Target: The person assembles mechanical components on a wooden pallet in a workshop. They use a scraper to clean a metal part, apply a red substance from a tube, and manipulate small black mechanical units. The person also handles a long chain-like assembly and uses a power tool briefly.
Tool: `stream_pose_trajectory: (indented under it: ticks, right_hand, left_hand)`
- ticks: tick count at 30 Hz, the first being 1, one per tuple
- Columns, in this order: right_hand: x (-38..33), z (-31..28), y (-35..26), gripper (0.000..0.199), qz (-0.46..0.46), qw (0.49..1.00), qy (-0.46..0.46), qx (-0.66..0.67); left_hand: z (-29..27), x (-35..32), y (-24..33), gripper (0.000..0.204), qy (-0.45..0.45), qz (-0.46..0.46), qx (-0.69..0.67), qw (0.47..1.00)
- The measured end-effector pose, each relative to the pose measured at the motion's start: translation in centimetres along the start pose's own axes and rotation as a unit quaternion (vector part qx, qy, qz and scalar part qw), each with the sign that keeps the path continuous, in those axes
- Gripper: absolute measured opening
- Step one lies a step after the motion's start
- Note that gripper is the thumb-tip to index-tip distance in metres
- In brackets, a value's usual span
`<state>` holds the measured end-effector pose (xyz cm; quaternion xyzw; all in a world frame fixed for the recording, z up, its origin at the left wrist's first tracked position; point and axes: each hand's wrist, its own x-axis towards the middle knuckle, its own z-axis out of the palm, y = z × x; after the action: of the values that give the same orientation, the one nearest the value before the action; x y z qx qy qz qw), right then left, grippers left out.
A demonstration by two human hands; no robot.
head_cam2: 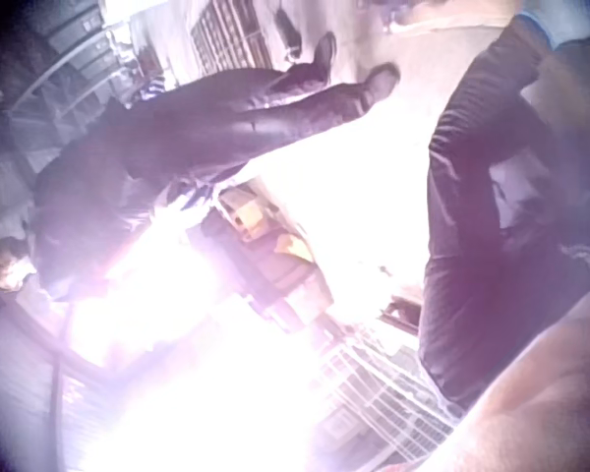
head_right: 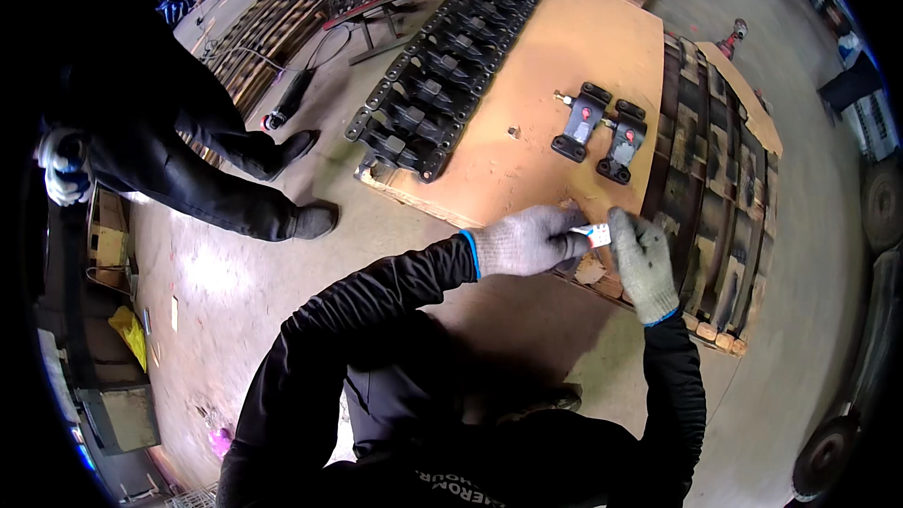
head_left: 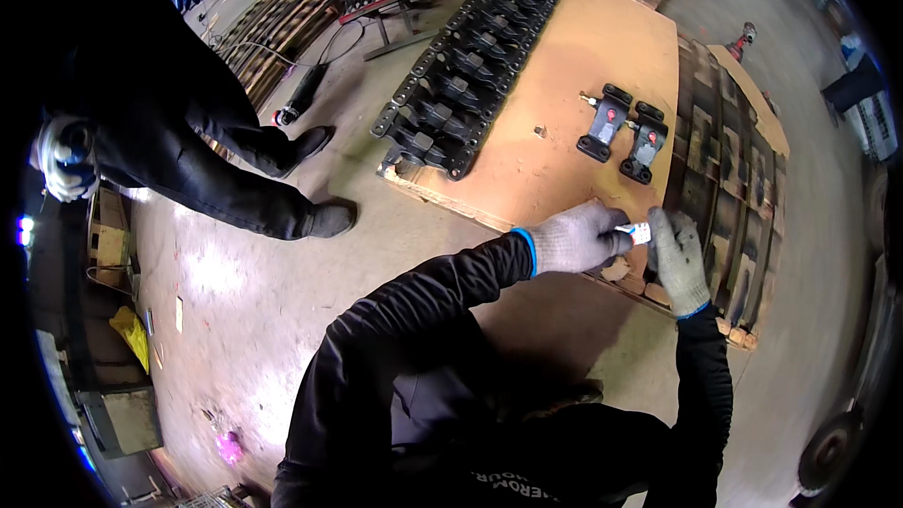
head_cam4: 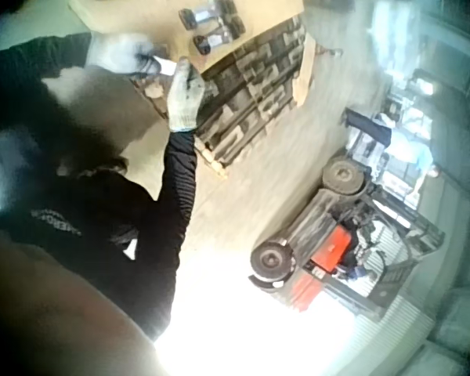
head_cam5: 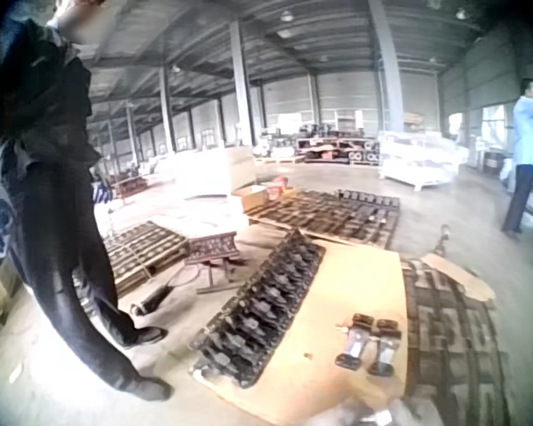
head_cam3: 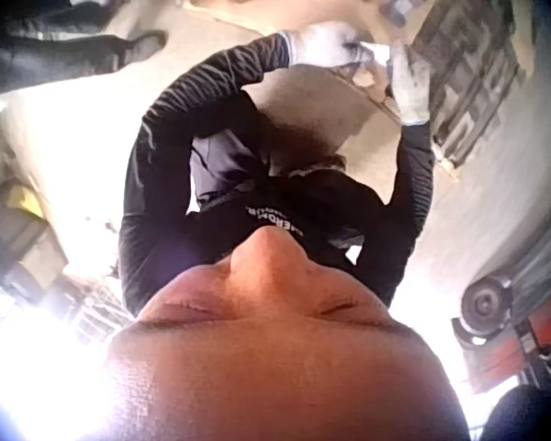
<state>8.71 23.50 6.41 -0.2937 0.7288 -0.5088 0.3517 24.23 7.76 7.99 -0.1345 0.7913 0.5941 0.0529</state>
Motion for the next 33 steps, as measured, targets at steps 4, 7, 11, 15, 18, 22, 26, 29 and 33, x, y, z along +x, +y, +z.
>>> stream_pose_trajectory:
  ticks: [4,7,11,15,18,22,26,29,33]
  right_hand:
    - [-2.4,0.1,4.1,0.036,0.113,0.982,0.009,0.148]
    - [-3.2,0.3,8.0,0.037,0.087,0.991,-0.004,0.097]
    - [-2.0,-2.4,12.6,0.025,-0.047,0.992,0.088,0.071]
    - [0.0,-7.0,17.7,0.023,-0.091,0.964,0.179,-0.172]
    - [1.5,-7.2,16.1,0.046,-0.157,0.920,0.106,-0.342]
    - [4.3,-5.9,15.5,0.047,-0.238,0.854,0.038,-0.461]
    - [6.8,-5.2,15.7,0.048,-0.235,0.814,-0.053,-0.529]
    - [7.6,-5.1,16.0,0.047,-0.226,0.811,-0.066,-0.536]
    - [6.0,-5.0,14.7,0.058,-0.147,0.870,0.017,-0.470]
  left_hand:
    - [2.3,0.4,-1.4,0.029,0.059,0.094,0.251,0.962]
    - [2.9,0.6,-1.5,0.029,0.017,0.077,0.373,0.925]
    - [0.6,-1.6,-1.9,0.024,0.027,0.073,0.327,0.942]
    - [-2.1,-4.3,-4.4,0.023,0.030,-0.228,0.098,0.968]
    - [-2.5,-8.0,-8.5,0.029,0.072,-0.303,-0.027,0.950]
    - [1.4,-9.4,-14.5,0.031,0.091,-0.342,-0.100,0.930]
    - [5.3,-9.2,-19.9,0.027,0.055,-0.342,-0.088,0.934]
    - [7.7,-7.4,-22.2,0.026,0.033,-0.346,-0.112,0.931]
    - [9.4,-5.0,-22.8,0.040,-0.061,-0.264,0.103,0.957]
